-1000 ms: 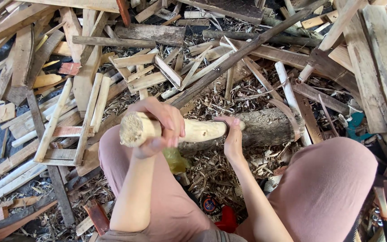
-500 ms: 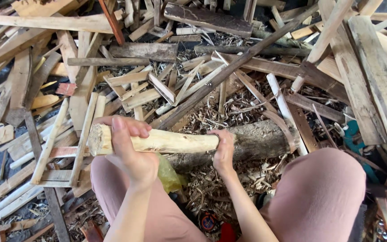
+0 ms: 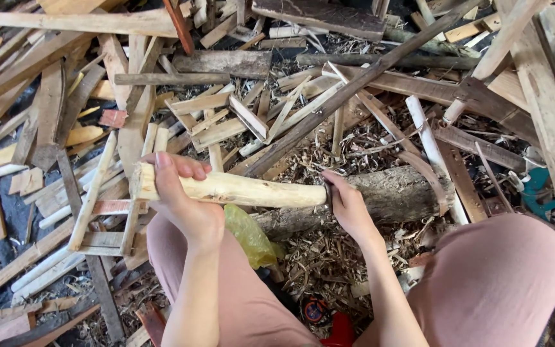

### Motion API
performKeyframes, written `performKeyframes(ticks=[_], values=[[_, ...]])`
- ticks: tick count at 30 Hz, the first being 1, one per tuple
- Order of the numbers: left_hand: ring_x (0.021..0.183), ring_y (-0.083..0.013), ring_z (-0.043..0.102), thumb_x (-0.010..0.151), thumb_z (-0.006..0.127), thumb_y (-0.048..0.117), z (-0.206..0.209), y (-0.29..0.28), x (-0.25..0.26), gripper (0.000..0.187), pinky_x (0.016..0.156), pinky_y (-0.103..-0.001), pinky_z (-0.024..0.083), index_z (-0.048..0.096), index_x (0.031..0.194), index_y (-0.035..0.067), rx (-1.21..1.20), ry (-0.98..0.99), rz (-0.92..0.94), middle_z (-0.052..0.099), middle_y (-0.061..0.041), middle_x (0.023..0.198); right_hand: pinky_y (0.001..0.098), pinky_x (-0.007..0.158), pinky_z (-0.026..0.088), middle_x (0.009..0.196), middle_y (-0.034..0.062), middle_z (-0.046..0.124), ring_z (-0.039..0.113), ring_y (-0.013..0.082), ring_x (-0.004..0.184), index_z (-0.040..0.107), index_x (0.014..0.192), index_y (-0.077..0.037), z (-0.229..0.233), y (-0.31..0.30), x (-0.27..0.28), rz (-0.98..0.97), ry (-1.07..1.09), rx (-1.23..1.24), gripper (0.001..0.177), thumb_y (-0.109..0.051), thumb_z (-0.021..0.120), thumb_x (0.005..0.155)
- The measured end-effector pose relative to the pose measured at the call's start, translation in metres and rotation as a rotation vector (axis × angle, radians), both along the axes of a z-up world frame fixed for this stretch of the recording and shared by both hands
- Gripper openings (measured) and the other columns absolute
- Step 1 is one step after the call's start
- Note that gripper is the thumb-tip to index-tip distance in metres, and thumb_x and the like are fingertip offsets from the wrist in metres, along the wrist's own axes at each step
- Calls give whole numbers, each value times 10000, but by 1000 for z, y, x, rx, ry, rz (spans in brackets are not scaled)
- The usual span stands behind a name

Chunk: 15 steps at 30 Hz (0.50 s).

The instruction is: Whittling a wooden branch with a small knife to shape it while sitting in a workshop area.

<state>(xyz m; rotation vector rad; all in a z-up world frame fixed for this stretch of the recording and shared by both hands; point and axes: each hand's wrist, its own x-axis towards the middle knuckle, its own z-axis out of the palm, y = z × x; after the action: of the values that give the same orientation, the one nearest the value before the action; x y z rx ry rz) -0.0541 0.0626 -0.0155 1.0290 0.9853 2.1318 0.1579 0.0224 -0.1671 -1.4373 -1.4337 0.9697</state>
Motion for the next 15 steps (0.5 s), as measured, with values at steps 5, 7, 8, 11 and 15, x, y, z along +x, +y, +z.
performKeyframes(ticks=[5, 7, 8, 11, 15], values=[[541, -72, 501, 1024, 614, 275, -1, -2, 2, 206, 614, -269, 557, 443, 969, 172, 12, 16, -3, 450, 51, 658, 520, 1052, 435, 1220, 167, 692, 649, 359, 1135, 691, 1150, -57, -65, 13, -9, -156, -36, 40, 251, -98, 461, 1060], [539, -73, 499, 1029, 607, 252, -9, 3, -6, 205, 617, -271, 553, 425, 989, 168, 54, 15, -32, 455, 48, 664, 490, 1023, 458, 1119, 118, 741, 684, 336, 1063, 728, 1074, -94, -80, 15, -13, -200, -26, 83, 294, -155, 441, 1086], [563, -83, 537, 1008, 632, 238, -15, 7, -12, 189, 617, -279, 570, 462, 1037, 161, 145, 45, -222, 492, 49, 687, 473, 1031, 438, 1076, 93, 753, 681, 321, 1059, 742, 1049, -121, -83, 13, -14, -211, 27, 90, 337, -179, 412, 1093], [680, -195, 646, 869, 757, 155, -31, 24, -38, 319, 717, -372, 609, 544, 1100, 102, 330, 59, -855, 603, -30, 740, 433, 1057, 393, 998, 55, 766, 672, 289, 1042, 760, 1010, -171, -108, 14, -9, -193, 87, 122, 459, -246, 315, 1095], [923, -368, 713, 700, 904, 17, -17, 23, -57, 522, 885, -522, 595, 628, 1142, 30, 414, 219, -1497, 731, -167, 882, 422, 1129, 266, 901, 37, 754, 653, 238, 1006, 745, 909, -192, -131, 16, -2, -124, -14, 188, 597, -316, 184, 1071]])
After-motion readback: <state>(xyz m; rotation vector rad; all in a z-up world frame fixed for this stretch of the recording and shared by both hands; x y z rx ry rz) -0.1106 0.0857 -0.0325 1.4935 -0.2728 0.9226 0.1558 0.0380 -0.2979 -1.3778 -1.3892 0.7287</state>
